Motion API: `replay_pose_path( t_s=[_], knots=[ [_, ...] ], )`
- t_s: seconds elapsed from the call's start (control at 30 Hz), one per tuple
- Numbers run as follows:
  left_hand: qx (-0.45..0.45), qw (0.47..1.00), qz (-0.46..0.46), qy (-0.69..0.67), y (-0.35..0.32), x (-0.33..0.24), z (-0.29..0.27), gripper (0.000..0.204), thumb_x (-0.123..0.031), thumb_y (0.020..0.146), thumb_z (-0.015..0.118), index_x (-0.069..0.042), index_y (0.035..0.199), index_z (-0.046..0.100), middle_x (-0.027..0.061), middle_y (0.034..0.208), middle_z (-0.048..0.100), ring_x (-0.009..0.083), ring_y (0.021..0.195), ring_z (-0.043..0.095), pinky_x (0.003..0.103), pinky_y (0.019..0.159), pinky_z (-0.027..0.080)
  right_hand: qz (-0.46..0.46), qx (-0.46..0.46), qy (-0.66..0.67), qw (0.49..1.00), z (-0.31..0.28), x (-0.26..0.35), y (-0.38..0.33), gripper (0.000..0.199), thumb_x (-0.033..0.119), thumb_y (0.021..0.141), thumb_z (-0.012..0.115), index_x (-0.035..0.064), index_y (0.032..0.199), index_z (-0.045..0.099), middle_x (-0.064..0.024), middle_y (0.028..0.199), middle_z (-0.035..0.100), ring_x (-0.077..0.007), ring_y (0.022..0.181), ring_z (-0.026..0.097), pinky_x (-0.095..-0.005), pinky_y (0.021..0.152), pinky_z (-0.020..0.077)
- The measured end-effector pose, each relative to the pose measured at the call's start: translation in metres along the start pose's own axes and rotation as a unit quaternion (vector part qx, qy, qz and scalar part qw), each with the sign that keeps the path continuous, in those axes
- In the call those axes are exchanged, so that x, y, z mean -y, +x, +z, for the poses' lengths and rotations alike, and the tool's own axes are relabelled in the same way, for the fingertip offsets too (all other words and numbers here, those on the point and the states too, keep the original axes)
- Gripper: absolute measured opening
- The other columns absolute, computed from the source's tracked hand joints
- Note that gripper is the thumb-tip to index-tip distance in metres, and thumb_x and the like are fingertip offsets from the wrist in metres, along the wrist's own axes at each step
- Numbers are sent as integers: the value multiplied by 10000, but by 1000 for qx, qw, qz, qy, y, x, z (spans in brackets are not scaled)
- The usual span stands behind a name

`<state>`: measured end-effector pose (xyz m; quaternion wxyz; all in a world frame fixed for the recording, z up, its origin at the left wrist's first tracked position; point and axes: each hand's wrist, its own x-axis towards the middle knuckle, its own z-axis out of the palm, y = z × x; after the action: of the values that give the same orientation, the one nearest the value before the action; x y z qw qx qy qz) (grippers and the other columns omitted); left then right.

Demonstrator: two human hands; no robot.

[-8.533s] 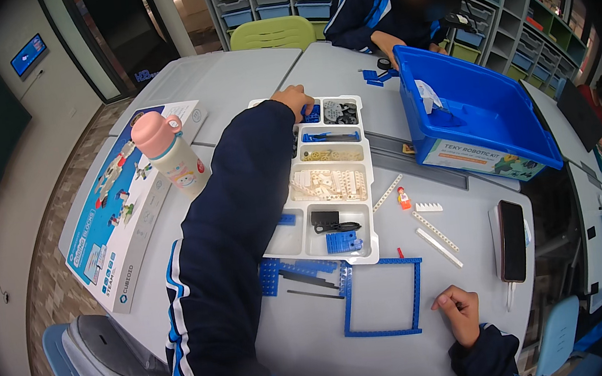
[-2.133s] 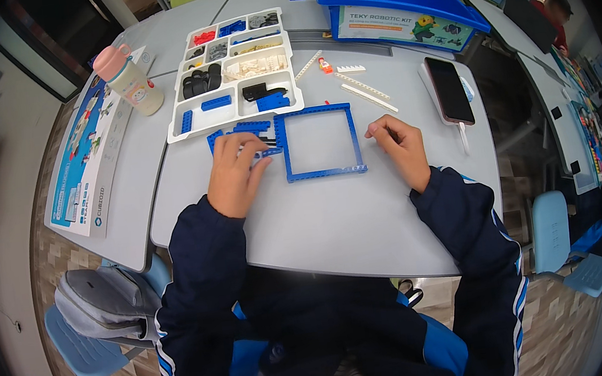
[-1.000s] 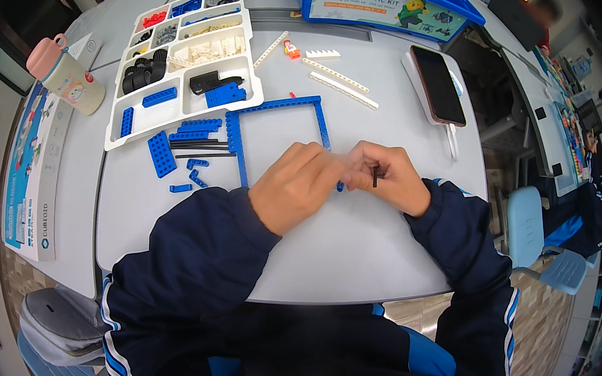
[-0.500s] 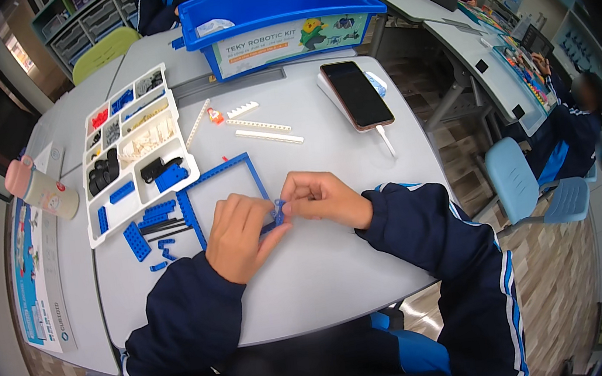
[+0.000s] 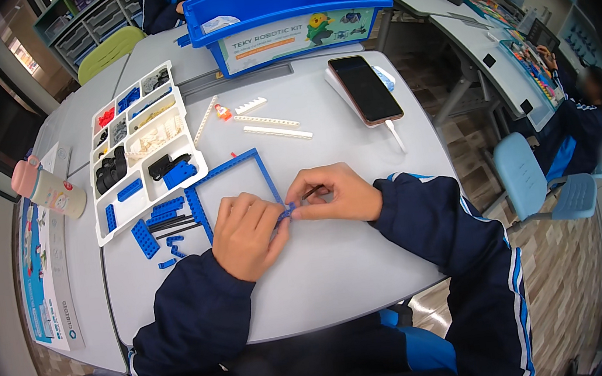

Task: The person assembles a blue rectangular frame using Lego Technic beams and black connector rods. They pick up rods and beams from a tray, insert the rods into the beams, and adjust the frame on the table.

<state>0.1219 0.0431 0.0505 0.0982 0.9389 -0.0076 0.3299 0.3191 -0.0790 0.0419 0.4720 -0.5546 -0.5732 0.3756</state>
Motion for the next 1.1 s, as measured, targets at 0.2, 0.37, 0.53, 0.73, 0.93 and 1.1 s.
replay_pose_path(
  t_s=[0.2,0.37,0.53,0.73,0.93,1.1],
  knots=[
    [29,999,5,28,-3,-1,-3,217,-64,755,778,-53,945,675,40,883,649,249,853,598,388,776,424,-38,12,-70,997,-1,0,1,218,149,821,835,49,978,722,-34,906,711,-109,723,616,-232,671,516],
    [48,999,-21,9,-4,0,-3,176,-87,776,772,-61,914,665,41,869,635,242,847,586,378,769,428,-16,16,-93,995,1,-1,0,227,139,797,834,60,974,714,-33,864,686,-126,771,637,-247,682,531],
    [62,997,-41,-14,-7,2,-4,161,-97,801,773,-61,926,677,45,863,642,247,836,586,371,754,430,-51,8,-103,993,2,-5,1,234,129,815,844,67,1002,718,19,762,607,-58,633,508,-212,563,409],
    [78,994,-62,-44,-8,4,-6,153,-98,824,780,-56,953,708,56,864,673,257,823,597,374,739,435,-60,-4,-107,992,4,-4,1,243,138,827,848,64,1024,726,16,755,598,-65,639,513,-214,570,416],
    [68,994,-67,-54,-12,7,-5,177,-128,823,795,-59,959,705,53,853,668,251,826,600,375,729,438,-15,-3,-115,993,4,3,-1,234,128,829,840,77,1031,732,-16,786,631,-85,684,574,-225,610,476],
    [56,995,-69,-46,-13,7,-3,174,-146,819,803,-69,946,711,37,841,665,230,837,607,359,729,449,-26,7,-136,990,4,2,1,221,126,832,842,82,1023,740,9,759,601,-64,640,503,-216,561,410]
  ],
)
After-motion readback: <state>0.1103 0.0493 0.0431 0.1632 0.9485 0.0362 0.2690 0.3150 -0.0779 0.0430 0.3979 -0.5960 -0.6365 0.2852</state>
